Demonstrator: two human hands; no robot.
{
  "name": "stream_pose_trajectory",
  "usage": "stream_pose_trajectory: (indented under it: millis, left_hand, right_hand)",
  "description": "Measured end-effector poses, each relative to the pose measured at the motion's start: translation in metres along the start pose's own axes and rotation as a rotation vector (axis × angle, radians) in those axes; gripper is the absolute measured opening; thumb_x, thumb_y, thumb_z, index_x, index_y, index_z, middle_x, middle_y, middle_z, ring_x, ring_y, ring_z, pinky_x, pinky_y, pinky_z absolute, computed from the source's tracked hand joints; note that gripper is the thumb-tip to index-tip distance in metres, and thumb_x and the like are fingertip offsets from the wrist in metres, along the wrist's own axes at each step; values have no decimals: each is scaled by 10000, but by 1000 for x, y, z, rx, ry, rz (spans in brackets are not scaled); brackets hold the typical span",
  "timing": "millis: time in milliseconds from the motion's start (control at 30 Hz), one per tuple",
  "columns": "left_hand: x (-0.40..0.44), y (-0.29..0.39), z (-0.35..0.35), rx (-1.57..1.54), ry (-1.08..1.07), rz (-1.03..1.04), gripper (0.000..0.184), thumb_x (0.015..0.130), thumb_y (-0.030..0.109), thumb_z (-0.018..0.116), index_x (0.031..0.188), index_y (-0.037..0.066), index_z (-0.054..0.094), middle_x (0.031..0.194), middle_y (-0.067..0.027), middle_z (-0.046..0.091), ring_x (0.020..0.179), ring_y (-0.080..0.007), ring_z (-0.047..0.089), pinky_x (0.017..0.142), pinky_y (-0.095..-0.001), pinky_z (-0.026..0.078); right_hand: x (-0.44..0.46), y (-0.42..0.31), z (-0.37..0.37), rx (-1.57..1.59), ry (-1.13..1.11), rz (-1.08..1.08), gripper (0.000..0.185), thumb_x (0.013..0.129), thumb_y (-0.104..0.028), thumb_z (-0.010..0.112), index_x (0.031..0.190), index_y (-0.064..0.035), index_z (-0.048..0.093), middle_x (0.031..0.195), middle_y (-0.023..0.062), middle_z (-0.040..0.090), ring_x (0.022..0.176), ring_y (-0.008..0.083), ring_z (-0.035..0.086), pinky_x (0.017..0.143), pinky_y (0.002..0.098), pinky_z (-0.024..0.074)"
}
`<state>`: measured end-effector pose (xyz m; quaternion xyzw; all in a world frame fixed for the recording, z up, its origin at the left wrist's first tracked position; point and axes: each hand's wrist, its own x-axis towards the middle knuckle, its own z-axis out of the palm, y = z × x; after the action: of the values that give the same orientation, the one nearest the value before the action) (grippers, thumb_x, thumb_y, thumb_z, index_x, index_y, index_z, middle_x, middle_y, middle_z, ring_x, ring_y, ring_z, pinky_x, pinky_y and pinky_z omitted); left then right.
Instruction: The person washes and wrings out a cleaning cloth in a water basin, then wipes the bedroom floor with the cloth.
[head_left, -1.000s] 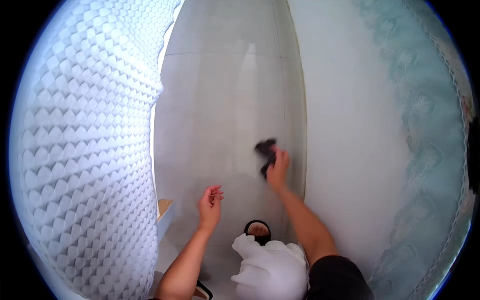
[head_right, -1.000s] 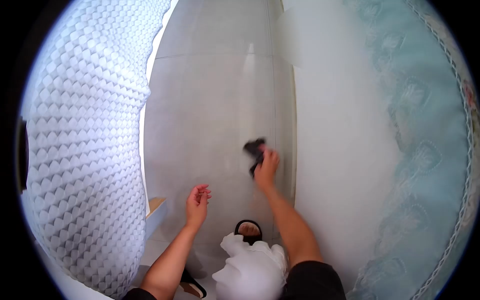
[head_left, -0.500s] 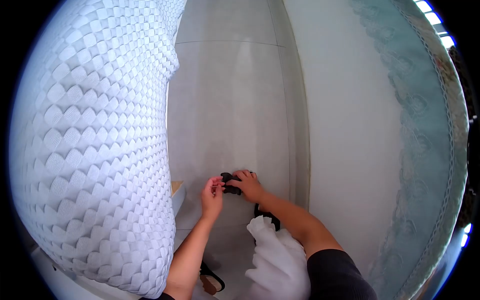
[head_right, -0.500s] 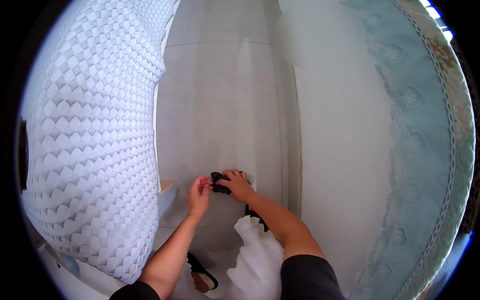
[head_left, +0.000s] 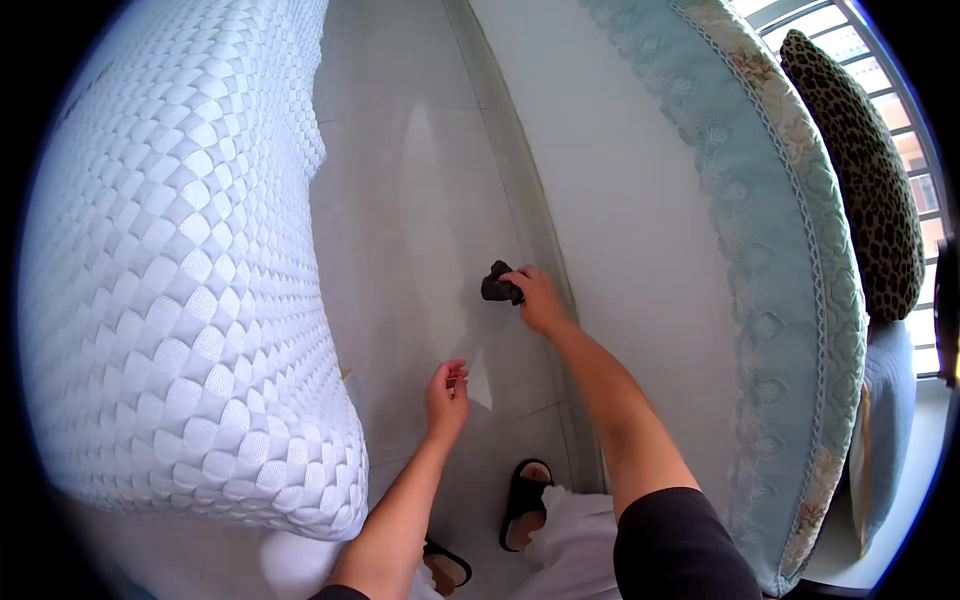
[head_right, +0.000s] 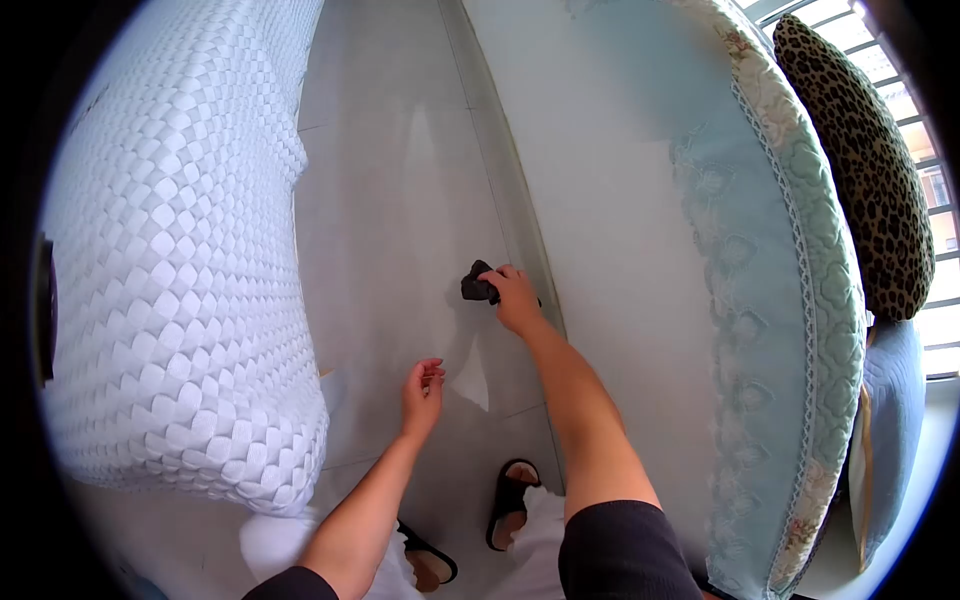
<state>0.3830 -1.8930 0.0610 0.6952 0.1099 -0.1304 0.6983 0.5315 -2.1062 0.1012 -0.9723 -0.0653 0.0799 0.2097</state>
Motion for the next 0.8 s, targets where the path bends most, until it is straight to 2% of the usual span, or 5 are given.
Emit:
stream_pose_trajectory:
  millis: [167,367,500,633,800]
  left_hand:
    - [25,-24,-8,759,-18,263,601,810,67,681,1376,20,484,1431,-182,466,1294,-341,467,1051,-466,395]
    - [75,-24,-11,1258,-214,-40,1146,712,339,848,1530,-36,140,1623,-210,88,1497,-360,118,1195,-516,130]
    - [72,-11,-10,1531,-291,-74,1309,578,474,894,1541,-11,151,1624,-189,121,1504,-324,141,1209,-506,119]
    - [75,-16,4,1707,-290,-108,1397,532,538,900,1550,-6,112,1630,-194,92,1505,-333,138,1205,-534,101]
    - [76,-13,8,1738,-274,-142,1391,532,553,895,1550,-2,126,1630,-196,92,1503,-338,142,1187,-592,91]
  right_hand:
    - [53,26,70,-107,-122,114,545,817,-52,650,1313,-259,563,1473,93,430,1367,396,345,1032,601,383]
    - [-73,22,113,-53,-152,-24,586,826,-237,729,1367,-288,509,1560,72,315,1411,411,287,1064,641,343]
    - [-92,27,123,-124,-170,-62,561,852,-227,708,1366,-334,512,1558,37,320,1416,387,294,1053,686,320]
    - [36,27,108,-147,-68,-6,534,921,-201,621,1410,-355,470,1585,18,289,1445,371,255,1072,686,299]
    - [80,66,84,-122,38,148,481,916,-185,626,1374,-267,505,1513,126,356,1340,430,356,1009,588,423]
